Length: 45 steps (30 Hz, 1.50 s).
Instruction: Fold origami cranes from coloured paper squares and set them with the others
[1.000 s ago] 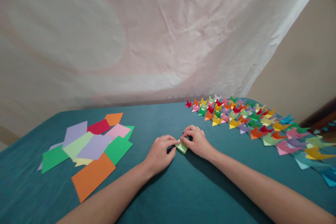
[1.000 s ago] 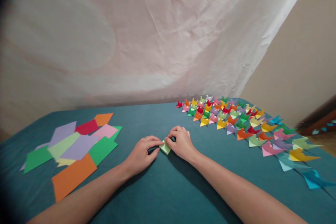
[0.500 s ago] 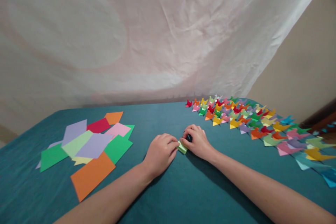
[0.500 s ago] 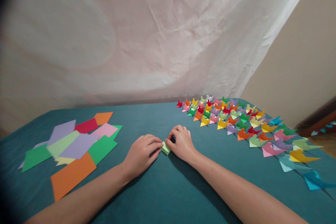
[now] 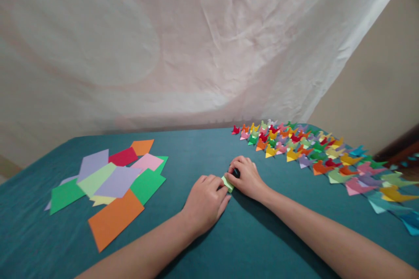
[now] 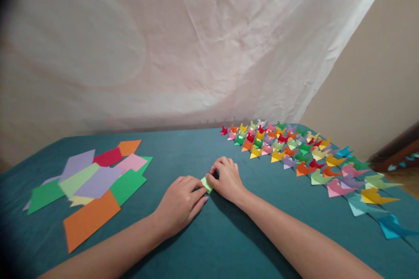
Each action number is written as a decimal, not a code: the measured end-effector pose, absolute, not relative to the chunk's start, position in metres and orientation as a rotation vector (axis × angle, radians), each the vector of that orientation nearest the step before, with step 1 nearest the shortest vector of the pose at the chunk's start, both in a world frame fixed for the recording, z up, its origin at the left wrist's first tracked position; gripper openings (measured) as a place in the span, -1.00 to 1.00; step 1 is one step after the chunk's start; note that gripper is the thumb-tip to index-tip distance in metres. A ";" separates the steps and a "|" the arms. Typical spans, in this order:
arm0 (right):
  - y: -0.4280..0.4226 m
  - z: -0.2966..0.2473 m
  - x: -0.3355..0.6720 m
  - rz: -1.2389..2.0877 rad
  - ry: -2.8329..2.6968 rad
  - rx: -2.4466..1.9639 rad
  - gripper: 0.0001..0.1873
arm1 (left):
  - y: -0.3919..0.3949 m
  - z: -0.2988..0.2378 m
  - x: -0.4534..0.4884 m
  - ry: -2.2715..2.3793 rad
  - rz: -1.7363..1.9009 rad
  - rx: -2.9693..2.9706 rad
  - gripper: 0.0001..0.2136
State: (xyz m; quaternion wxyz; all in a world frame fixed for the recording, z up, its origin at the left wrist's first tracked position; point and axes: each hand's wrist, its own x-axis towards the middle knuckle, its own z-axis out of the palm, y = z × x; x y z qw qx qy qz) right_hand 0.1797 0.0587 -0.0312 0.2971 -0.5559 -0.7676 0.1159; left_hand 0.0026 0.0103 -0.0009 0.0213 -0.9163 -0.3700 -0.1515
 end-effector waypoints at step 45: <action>0.048 -0.027 0.171 -0.004 -2.188 -1.556 -0.87 | 0.040 0.011 -0.022 -1.090 -0.495 -3.016 -0.75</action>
